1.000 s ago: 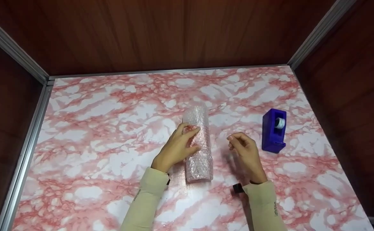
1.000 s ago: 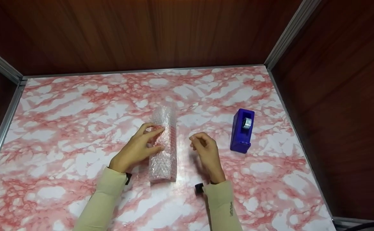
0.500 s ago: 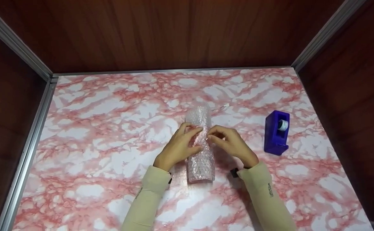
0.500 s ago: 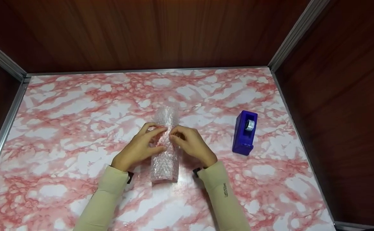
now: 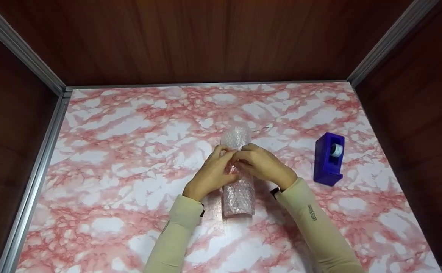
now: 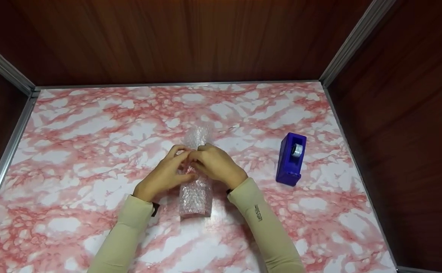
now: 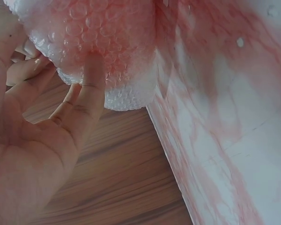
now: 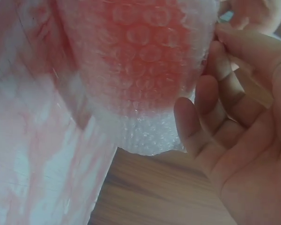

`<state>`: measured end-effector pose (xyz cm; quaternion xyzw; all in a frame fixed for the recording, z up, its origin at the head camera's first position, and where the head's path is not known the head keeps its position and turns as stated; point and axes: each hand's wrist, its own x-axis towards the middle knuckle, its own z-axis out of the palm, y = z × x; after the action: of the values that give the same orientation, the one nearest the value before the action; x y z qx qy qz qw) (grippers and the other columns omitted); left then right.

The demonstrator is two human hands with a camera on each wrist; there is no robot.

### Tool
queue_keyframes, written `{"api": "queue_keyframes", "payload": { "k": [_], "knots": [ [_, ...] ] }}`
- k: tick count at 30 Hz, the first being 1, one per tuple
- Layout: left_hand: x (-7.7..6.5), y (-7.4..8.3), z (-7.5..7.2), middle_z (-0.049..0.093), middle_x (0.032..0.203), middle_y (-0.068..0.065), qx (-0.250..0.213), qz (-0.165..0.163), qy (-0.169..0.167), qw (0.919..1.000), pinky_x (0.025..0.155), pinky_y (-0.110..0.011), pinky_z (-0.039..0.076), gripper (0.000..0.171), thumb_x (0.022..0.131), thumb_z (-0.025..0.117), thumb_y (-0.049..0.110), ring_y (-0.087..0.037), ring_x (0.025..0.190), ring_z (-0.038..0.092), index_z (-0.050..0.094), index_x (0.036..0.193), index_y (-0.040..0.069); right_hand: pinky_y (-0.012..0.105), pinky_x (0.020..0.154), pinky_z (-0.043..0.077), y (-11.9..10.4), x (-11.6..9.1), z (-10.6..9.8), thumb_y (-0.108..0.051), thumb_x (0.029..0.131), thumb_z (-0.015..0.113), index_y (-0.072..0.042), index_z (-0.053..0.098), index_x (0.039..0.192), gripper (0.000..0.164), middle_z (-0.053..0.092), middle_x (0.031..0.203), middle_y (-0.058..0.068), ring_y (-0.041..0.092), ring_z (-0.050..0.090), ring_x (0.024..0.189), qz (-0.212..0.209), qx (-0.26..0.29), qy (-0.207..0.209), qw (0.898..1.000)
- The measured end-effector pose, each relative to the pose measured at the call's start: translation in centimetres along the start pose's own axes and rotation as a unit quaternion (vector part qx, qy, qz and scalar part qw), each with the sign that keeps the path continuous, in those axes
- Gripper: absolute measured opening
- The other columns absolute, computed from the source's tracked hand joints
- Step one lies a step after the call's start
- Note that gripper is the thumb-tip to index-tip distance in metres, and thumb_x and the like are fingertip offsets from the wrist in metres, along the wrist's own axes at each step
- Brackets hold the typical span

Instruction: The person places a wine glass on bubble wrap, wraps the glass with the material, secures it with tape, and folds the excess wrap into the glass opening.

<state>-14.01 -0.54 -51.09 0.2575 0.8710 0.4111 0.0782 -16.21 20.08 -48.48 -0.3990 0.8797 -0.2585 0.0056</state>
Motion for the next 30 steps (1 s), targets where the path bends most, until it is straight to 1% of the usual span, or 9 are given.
{"api": "queue_keyframes", "payload": {
  "k": [4,7,10,13,16,21,24,26,30],
  "knots": [
    [-0.2,-0.1,-0.1,0.036,0.146,-0.009,-0.004,-0.005,-0.001,1.0000,0.109,-0.038,0.036,0.066,0.087,0.080,0.032,-0.025,0.130,0.044,0.052,0.145,0.018,0.032,0.070,0.051,-0.1,0.1,0.4,-0.010,0.090,0.076,-0.015,0.076,0.104,0.016,0.063,0.091,0.002,0.016,0.057,0.080,-0.021,-0.032,0.029,0.999],
    [-0.2,-0.2,-0.2,0.036,0.146,-0.008,-0.006,-0.009,0.000,0.9999,0.109,-0.038,0.038,0.068,0.087,0.080,0.031,-0.025,0.128,0.046,0.050,0.147,0.018,0.030,0.064,0.049,-0.1,0.1,0.7,-0.014,0.088,0.078,-0.016,0.077,0.105,0.016,0.061,0.088,0.002,0.015,0.055,0.076,-0.016,-0.050,0.047,0.998],
    [-0.3,-0.3,-0.2,0.036,0.145,-0.007,-0.009,-0.010,0.003,0.9999,0.107,-0.038,0.039,0.071,0.087,0.080,0.032,-0.025,0.127,0.047,0.047,0.148,0.020,0.029,0.063,0.049,0.1,0.0,1.0,-0.021,0.089,0.078,-0.015,0.072,0.108,0.021,0.058,0.090,0.002,0.015,0.054,0.075,0.016,-0.044,0.062,0.997],
    [-0.3,-0.4,-0.1,0.036,0.145,-0.007,-0.011,-0.005,0.007,0.9999,0.107,-0.039,0.040,0.073,0.086,0.081,0.033,-0.025,0.128,0.047,0.046,0.149,0.020,0.030,0.062,0.048,0.6,-0.3,1.4,-0.028,0.088,0.080,-0.011,0.061,0.108,0.032,0.056,0.090,0.004,0.018,0.055,0.075,0.069,0.006,0.078,0.994],
    [-0.3,-0.5,-0.1,0.036,0.146,-0.008,-0.015,-0.004,0.009,0.9998,0.108,-0.039,0.039,0.074,0.086,0.081,0.034,-0.027,0.130,0.046,0.045,0.150,0.019,0.032,0.061,0.046,1.2,-0.7,1.8,-0.033,0.084,0.082,-0.010,0.050,0.105,0.044,0.054,0.087,0.005,0.020,0.054,0.073,0.128,0.075,0.092,0.985],
    [-0.4,-0.8,-0.2,0.033,0.151,-0.008,-0.052,-0.020,-0.004,0.9984,0.107,-0.041,0.039,0.078,0.091,0.076,0.033,-0.027,0.130,0.046,0.034,0.155,0.019,0.032,0.060,0.043,1.8,-1.1,2.3,-0.038,0.082,0.084,-0.009,0.046,0.108,0.054,0.051,0.080,0.005,0.018,0.048,0.070,0.212,0.149,0.086,0.962],
    [-0.5,-1.2,-0.4,0.035,0.149,-0.007,-0.098,-0.028,-0.010,0.9947,0.100,-0.039,0.046,0.069,0.098,0.066,0.031,-0.024,0.120,0.052,0.032,0.156,0.018,0.033,0.059,0.043,1.8,-1.3,2.4,-0.040,0.081,0.084,-0.009,0.045,0.108,0.056,0.051,0.080,0.005,0.019,0.049,0.069,0.243,0.173,0.085,0.951],
    [-0.4,-1.5,-0.5,0.041,0.142,-0.007,-0.123,-0.025,-0.001,0.9922,0.093,-0.035,0.050,0.060,0.101,0.061,0.029,-0.022,0.110,0.056,0.035,0.154,0.016,0.033,0.058,0.043,1.8,-1.4,2.5,-0.043,0.081,0.084,-0.010,0.044,0.107,0.057,0.052,0.080,0.005,0.019,0.049,0.068,0.254,0.179,0.084,0.947],
    [-0.4,-2.1,-0.3,0.046,0.132,-0.008,-0.136,-0.019,0.025,0.9902,0.087,-0.030,0.052,0.051,0.103,0.058,0.027,-0.018,0.102,0.056,0.043,0.150,0.014,0.032,0.057,0.042,1.8,-1.5,2.8,-0.053,0.080,0.081,-0.013,0.042,0.105,0.061,0.051,0.078,0.005,0.018,0.048,0.066,0.274,0.184,0.079,0.941]
  ]
}}
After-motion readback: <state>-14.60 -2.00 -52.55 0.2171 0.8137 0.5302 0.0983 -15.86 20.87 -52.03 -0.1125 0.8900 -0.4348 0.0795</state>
